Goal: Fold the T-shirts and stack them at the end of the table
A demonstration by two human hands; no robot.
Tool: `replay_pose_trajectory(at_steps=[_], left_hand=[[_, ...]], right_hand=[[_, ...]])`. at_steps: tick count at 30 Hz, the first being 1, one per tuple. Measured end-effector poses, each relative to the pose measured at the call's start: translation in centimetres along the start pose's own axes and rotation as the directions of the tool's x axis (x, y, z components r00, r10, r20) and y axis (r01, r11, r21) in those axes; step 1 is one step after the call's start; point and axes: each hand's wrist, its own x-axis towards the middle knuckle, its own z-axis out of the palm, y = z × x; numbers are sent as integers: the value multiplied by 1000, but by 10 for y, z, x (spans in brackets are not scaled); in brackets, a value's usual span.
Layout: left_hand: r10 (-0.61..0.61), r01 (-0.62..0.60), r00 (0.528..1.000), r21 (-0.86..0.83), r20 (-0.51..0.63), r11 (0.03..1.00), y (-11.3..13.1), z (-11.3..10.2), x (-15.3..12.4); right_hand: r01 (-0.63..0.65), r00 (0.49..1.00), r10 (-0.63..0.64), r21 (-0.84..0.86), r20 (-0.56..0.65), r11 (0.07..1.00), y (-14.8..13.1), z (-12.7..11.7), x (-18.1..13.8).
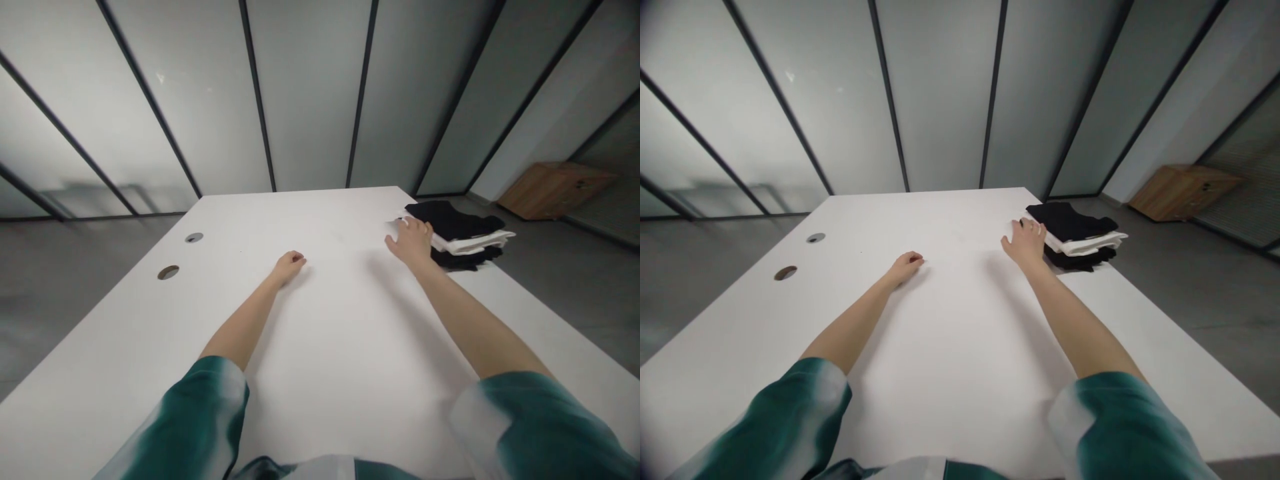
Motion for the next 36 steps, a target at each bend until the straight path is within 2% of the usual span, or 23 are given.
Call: replay_pose_trajectory(at_steps=[2, 5, 8, 11, 15, 20, 24, 30, 36], left_hand=[[37, -38, 999, 70, 26, 997, -3, -7, 0], [122, -101, 990, 253, -70, 962, -11, -14, -8], [233, -164, 963, 395, -133, 904, -18, -17, -18], [289, -174, 941, 484, -175, 858, -19, -21, -24], [254, -114, 949, 546, -187, 830, -17, -24, -25], [224, -106, 964, 571, -141, 814, -14, -20, -25], [170, -89, 983, 618, -74, 781, -14, -16, -26], [-2, 11, 1000, 666, -14, 746, -15, -15, -29], [-33, -43, 994, 675, 100, 736, -12, -16, -30]], right_hand=[[118, 993, -119, 60, 22, 991, -26, 9, -12], [257, 964, -265, 154, 30, 954, -52, 30, -31], [320, 941, -337, 240, 32, 916, -59, 49, -46], [293, 949, -314, 297, 23, 909, -50, 59, -51], [221, 967, -250, 346, 42, 912, -39, 60, -50], [210, 955, -266, 331, 133, 920, -44, 55, -50], [221, 929, -285, 264, 238, 939, -50, 52, -52], [170, 882, -229, 177, 412, 970, -54, 52, -51], [189, 812, -241, 152, 531, 970, -61, 44, -53]])
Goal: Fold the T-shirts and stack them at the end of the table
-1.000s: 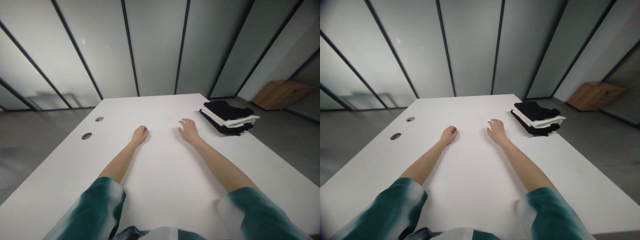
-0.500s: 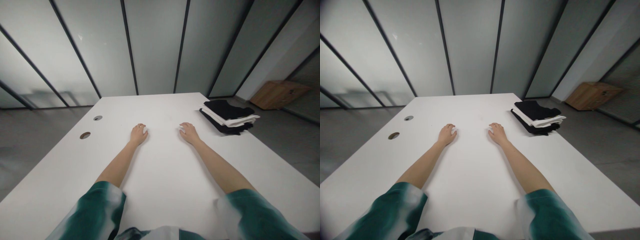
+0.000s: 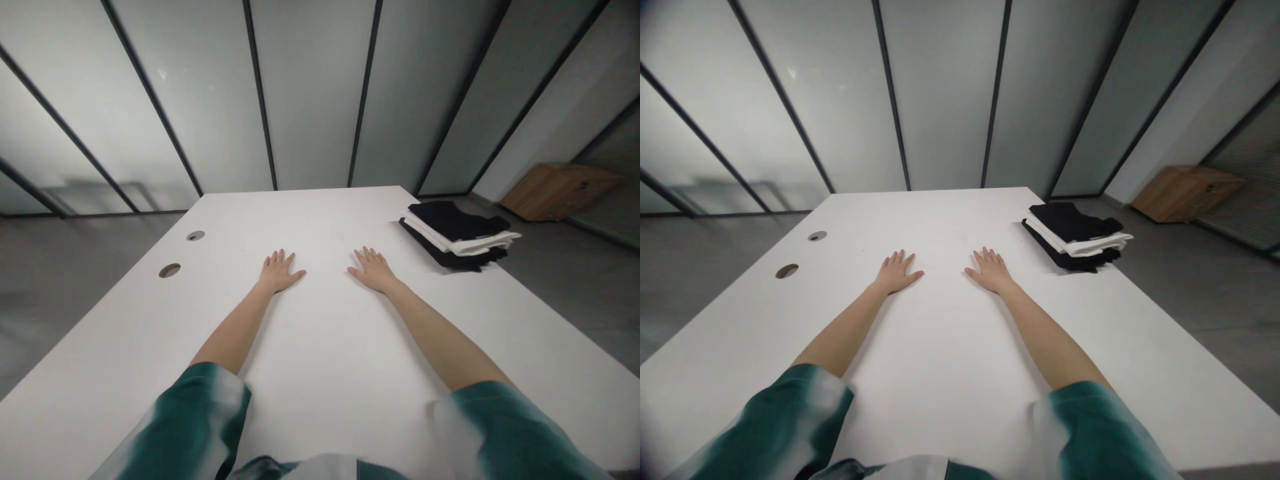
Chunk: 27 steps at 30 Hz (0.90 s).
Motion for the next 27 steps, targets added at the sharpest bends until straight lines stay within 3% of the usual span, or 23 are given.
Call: replay_pose_trajectory(at_steps=[4, 11, 27], left_hand=[[9, -9, 998, 3, 57, 1000, 0, -3, -1], [4, -4, 998, -1, 69, 1000, 0, -3, 0], [18, -18, 1000, -20, 20, 1000, -3, 2, 3]], right_hand=[[-14, 996, 16, -21, 85, 1000, -4, -4, -3], [-28, 995, 29, -9, 99, 1000, -5, -6, -3], [11, 1000, -11, 1, 22, 1000, 1, 3, 0]])
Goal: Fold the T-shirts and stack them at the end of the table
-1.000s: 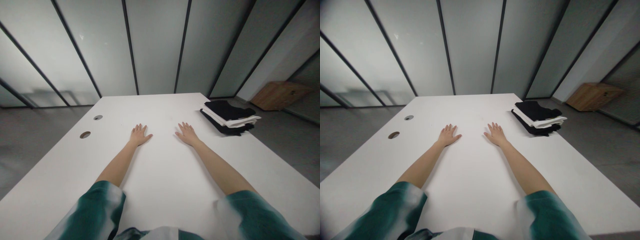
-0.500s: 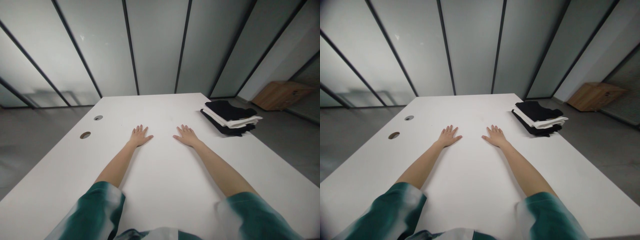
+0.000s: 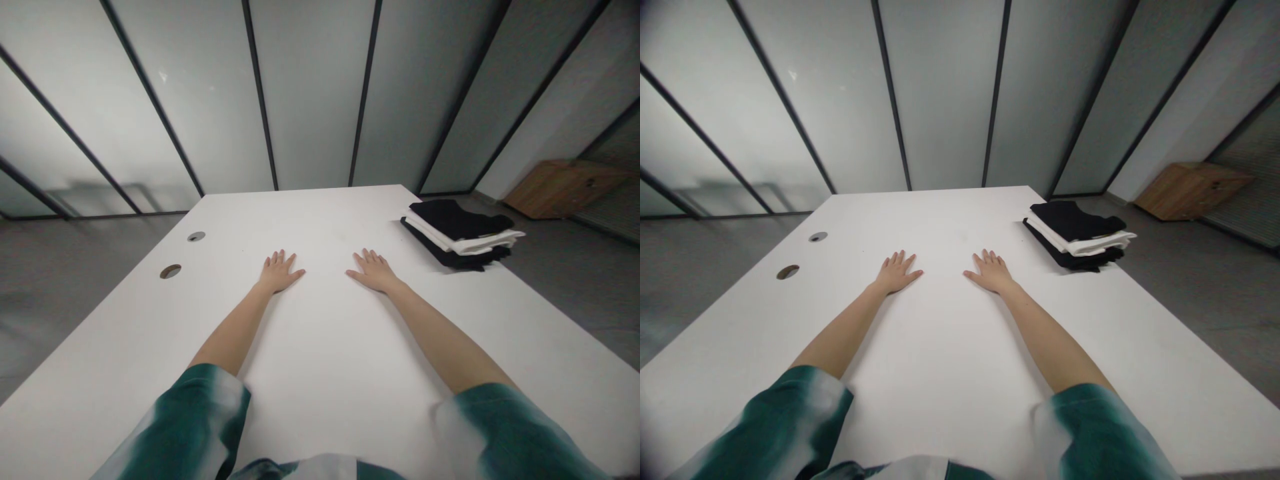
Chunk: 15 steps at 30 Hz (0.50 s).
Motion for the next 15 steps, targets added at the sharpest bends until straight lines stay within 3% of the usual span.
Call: replay_pose_trajectory(at_steps=[15], left_hand=[[0, 0, 1000, -3, -29, 1000, -1, 0, -1]], right_hand=[[-13, 1000, 13, 10, -14, 1000, 0, 0, 0]])
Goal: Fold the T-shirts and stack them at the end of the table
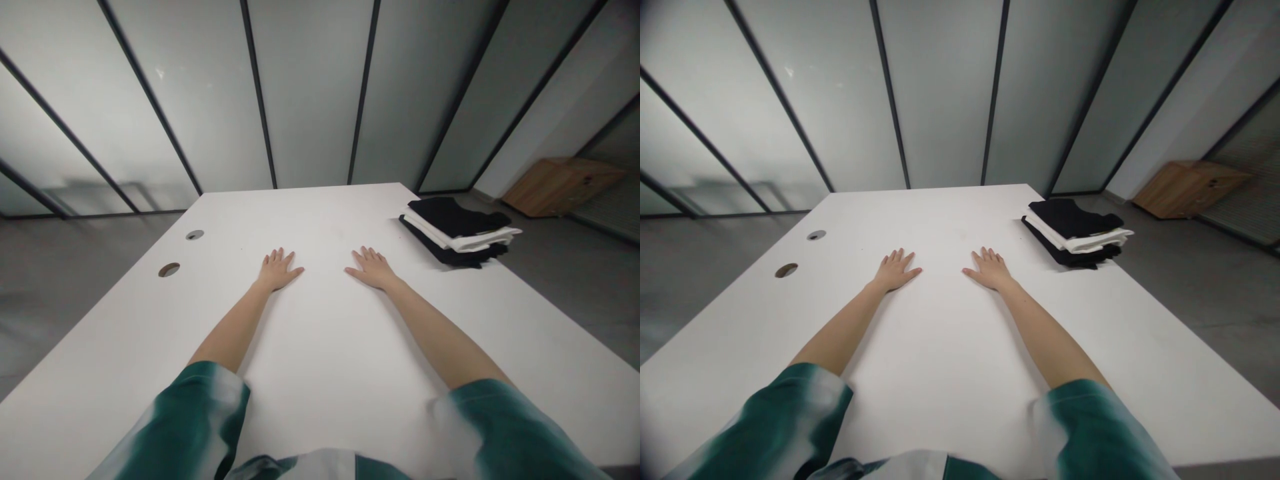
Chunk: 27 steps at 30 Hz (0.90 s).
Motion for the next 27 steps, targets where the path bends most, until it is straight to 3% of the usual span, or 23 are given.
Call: replay_pose_trajectory(at_steps=[12, 15, 18, 20, 23, 27], left_hand=[[14, -14, 986, -2, -167, 1000, 6, -6, -6], [6, -5, 990, 4, -143, 1000, 6, -13, -11], [51, -50, 996, 22, -74, 999, -9, -19, -24], [107, -107, 994, 17, -33, 994, -32, -21, -45], [181, -181, 983, -21, -27, 983, -77, -20, -97], [83, -93, 991, -94, -106, 991, -138, -16, -194]], right_hand=[[10, 999, -10, 14, -45, 1000, -3, -7, -6], [1, 999, -1, 11, -50, 1000, -4, -8, -7], [-5, 999, 6, 5, -53, 1000, -2, -6, -7], [6, 998, -6, -4, -59, 1000, 0, -5, -6], [31, 997, -32, -19, -77, 999, 2, -2, -5], [40, 996, -43, -41, -82, 998, 9, 3, -1]])
